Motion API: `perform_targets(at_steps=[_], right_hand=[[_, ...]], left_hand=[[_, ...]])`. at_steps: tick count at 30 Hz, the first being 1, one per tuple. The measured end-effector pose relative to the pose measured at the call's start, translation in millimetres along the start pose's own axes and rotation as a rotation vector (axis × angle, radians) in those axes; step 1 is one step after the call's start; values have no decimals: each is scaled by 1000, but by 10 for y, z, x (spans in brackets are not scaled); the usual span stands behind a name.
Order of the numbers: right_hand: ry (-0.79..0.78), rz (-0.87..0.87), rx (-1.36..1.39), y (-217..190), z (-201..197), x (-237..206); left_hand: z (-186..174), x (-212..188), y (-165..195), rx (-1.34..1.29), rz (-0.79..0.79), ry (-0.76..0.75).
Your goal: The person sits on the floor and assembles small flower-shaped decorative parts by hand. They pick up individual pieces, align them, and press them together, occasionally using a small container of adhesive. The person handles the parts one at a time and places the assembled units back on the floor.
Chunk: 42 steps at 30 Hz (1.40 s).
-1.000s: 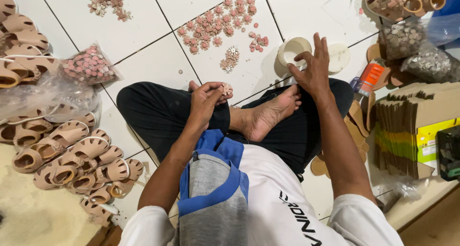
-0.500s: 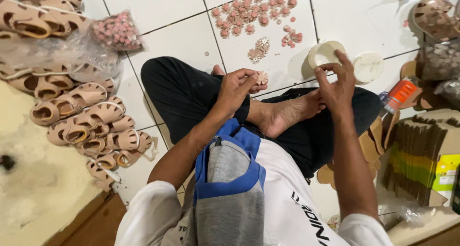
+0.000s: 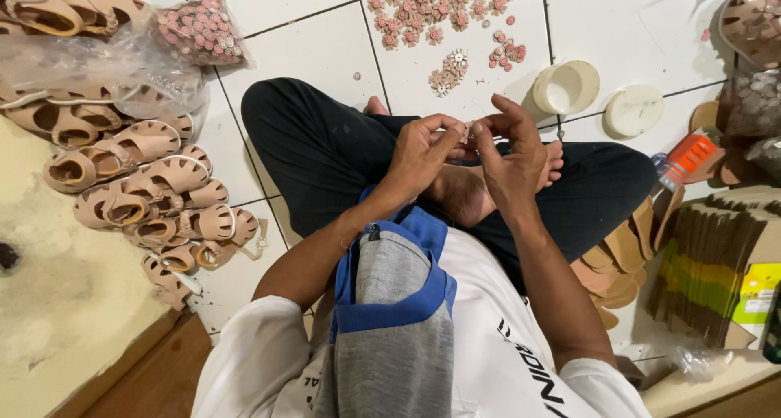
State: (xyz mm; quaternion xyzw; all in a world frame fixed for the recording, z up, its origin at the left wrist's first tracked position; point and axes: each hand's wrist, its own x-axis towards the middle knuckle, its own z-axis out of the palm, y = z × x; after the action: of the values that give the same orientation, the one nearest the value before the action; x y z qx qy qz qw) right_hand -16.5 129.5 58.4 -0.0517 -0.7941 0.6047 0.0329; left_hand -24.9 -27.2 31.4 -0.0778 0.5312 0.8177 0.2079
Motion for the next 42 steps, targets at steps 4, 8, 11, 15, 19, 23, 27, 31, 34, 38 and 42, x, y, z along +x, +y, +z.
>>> perform_targets(at_steps=[4, 8, 11, 15, 19, 23, 27, 31, 34, 38, 42], right_hand=[[34, -284, -228, 42, -54, -29], [37, -609, -463, 53, -99, -114], [44, -712, -580, 73, -106, -117], [39, -730, -640, 101, -101, -112], [40, -740, -668, 123, -89, -120], [44, -742, -666, 160, -77, -124], [52, -741, -670, 200, -61, -128], [37, -733, -665, 220, -63, -134], [31, -728, -659, 238, -58, -131], [35, -726, -644, 284, -29, -114], [7, -675, -549, 334, -2, -127]], left_hand=[[-8, 11, 5, 45, 19, 53], [-22, 18, 21, -95, -7, 26], [3, 28, 25, -70, 7, 20], [36, 25, 27, -36, 38, 8], [20, 5, 44, 16, 51, 1], [21, -1, 50, 33, 57, 0], [21, -4, 42, 54, 74, -6], [17, 4, 20, 63, 75, -2], [10, 9, -14, 54, 96, -4], [-21, 29, -64, 132, 108, 18], [-51, 46, -118, 108, 94, 39]])
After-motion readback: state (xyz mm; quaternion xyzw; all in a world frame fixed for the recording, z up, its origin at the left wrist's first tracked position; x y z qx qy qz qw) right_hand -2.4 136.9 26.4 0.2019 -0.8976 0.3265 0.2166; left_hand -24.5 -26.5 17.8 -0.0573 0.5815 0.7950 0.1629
